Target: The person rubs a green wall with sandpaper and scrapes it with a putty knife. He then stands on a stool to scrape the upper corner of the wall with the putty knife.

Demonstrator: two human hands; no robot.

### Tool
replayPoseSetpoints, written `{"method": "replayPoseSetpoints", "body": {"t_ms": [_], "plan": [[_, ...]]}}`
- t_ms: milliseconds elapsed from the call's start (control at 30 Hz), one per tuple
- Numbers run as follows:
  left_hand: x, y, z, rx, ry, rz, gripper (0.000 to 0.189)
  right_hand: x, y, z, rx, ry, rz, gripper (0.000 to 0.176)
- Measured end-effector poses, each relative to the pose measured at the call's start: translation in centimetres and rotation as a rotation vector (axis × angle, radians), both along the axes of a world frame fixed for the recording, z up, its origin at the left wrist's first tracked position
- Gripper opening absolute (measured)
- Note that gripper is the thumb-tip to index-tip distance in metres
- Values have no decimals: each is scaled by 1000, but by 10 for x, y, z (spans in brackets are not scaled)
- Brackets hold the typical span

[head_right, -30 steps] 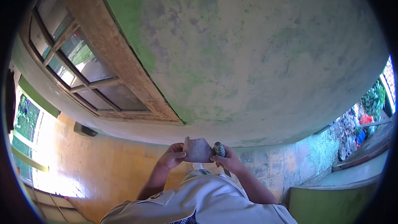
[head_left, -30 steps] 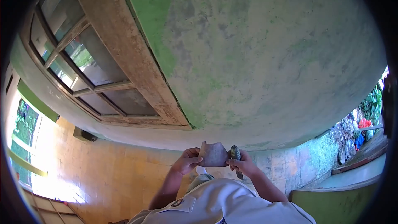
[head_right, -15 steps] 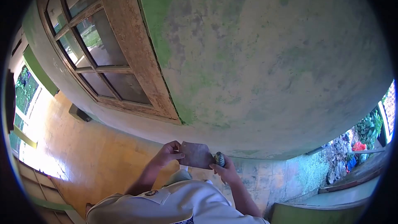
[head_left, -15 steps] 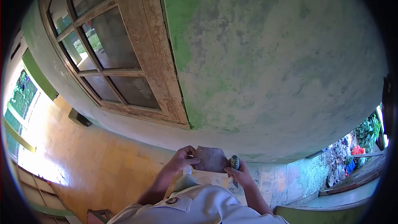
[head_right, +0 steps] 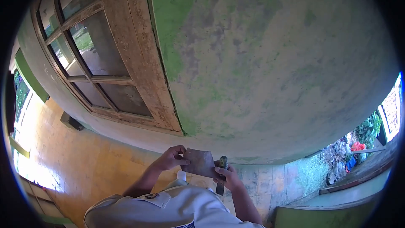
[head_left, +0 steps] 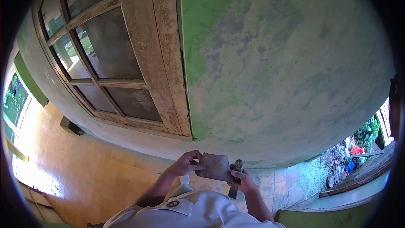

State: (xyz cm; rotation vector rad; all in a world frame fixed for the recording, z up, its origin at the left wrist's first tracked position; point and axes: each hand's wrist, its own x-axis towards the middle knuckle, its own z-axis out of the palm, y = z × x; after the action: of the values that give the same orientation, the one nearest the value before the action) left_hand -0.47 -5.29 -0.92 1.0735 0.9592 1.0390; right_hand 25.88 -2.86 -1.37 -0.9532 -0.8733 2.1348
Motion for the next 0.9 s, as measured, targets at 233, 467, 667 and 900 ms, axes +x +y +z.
{"method": "replayPoseSetpoints", "body": {"t_ms": [233, 467, 667, 900], "plan": [[-31, 16, -8, 149, 40, -51, 26, -37, 11, 5, -141, 190, 81, 30], [-77, 30, 8, -25, -29, -109, 38, -83, 27, 43, 151, -286, -1, 22], [-101, 47, 2, 109, -65, -50, 28, -112, 32, 35, 373, -394, -103, 21], [-125, 68, 14, 55, 16, -180, 30, -132, 31, 34, 603, -435, -314, 20]]}}
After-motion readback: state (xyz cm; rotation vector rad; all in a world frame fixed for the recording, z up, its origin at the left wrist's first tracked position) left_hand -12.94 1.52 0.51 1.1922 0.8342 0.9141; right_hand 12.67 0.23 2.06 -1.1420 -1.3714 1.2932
